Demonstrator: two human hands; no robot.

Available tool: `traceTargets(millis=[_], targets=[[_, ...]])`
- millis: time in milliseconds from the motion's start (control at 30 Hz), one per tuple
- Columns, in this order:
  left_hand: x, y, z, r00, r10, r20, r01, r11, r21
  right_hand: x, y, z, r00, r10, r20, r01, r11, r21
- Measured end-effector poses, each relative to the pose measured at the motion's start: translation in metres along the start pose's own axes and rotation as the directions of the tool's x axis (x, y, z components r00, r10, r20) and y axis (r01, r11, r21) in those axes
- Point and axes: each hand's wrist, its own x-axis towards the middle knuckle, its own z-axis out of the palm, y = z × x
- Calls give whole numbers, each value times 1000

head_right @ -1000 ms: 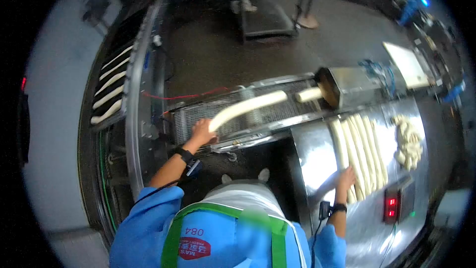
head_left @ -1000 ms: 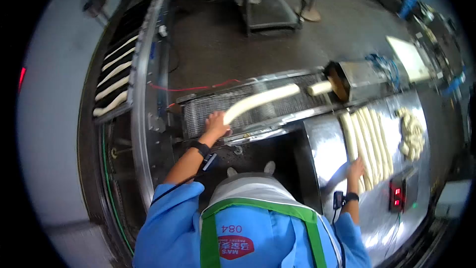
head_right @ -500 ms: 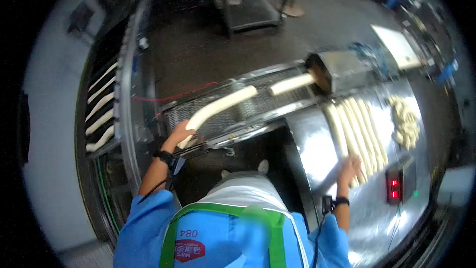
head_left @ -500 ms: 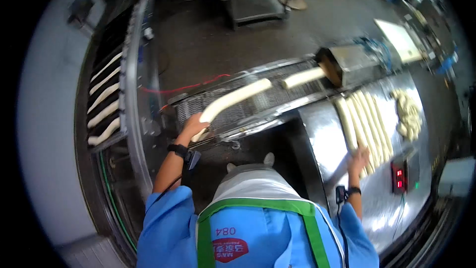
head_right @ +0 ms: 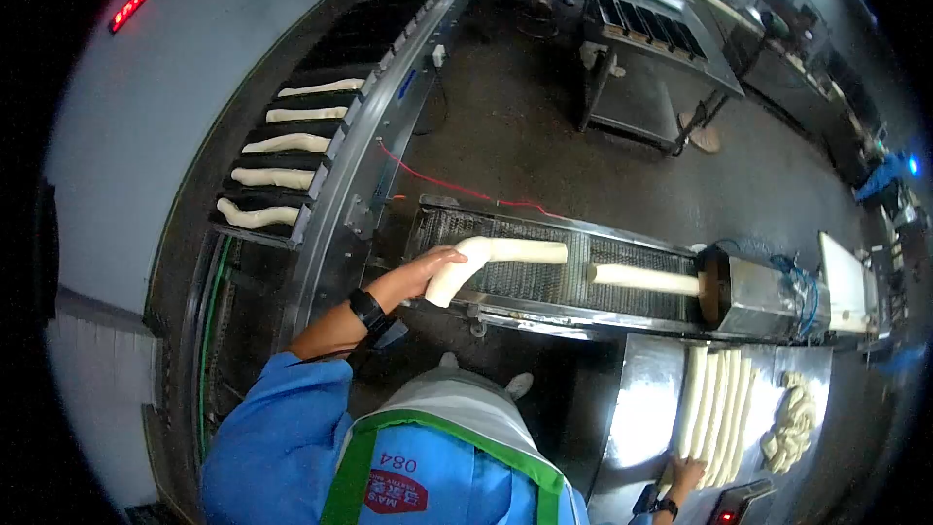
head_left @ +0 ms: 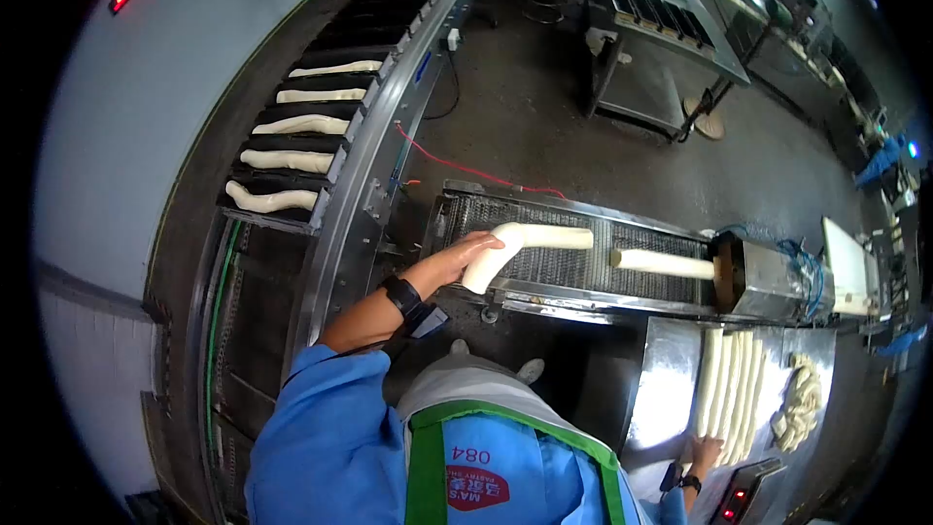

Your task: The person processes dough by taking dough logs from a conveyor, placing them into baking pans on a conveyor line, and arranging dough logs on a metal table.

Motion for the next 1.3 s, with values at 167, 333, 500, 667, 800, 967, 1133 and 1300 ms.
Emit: traceTargets(millis=[167, 333, 500, 667, 800, 967, 1133, 1300], targets=[[4, 49, -3, 995, 96, -29, -100, 971, -216, -33, -35, -50, 984, -23, 178, -2, 991, 137], [7, 134, -12, 936, 346, 66, -291, 866, -406, -25, 33, 58, 995, -92, 47, 80, 975, 205], [52, 235, -56, 909, 414, -50, -386, 791, -475, -44, -33, 25, 989, 65, 131, -94, 968, 233], [61, 351, -161, 694, 655, -299, -720, 635, -278, -53, -96, -21, 974, 115, 195, -163, 954, 251], [65, 396, -223, 474, 738, -481, -855, 516, -50, -51, -129, -38, 967, 125, 221, -179, 952, 247], [130, 387, -304, 579, 600, -553, -815, 408, -411, -49, -150, -56, 959, 130, 251, -191, 953, 233], [188, 254, -254, 628, 769, -123, -532, 539, 654, -57, -143, -51, 946, 143, 292, -216, 947, 237], [179, 95, -88, 833, 271, 482, -531, 145, 835, -85, -114, -38, 926, 158, 343, -250, 937, 244]])
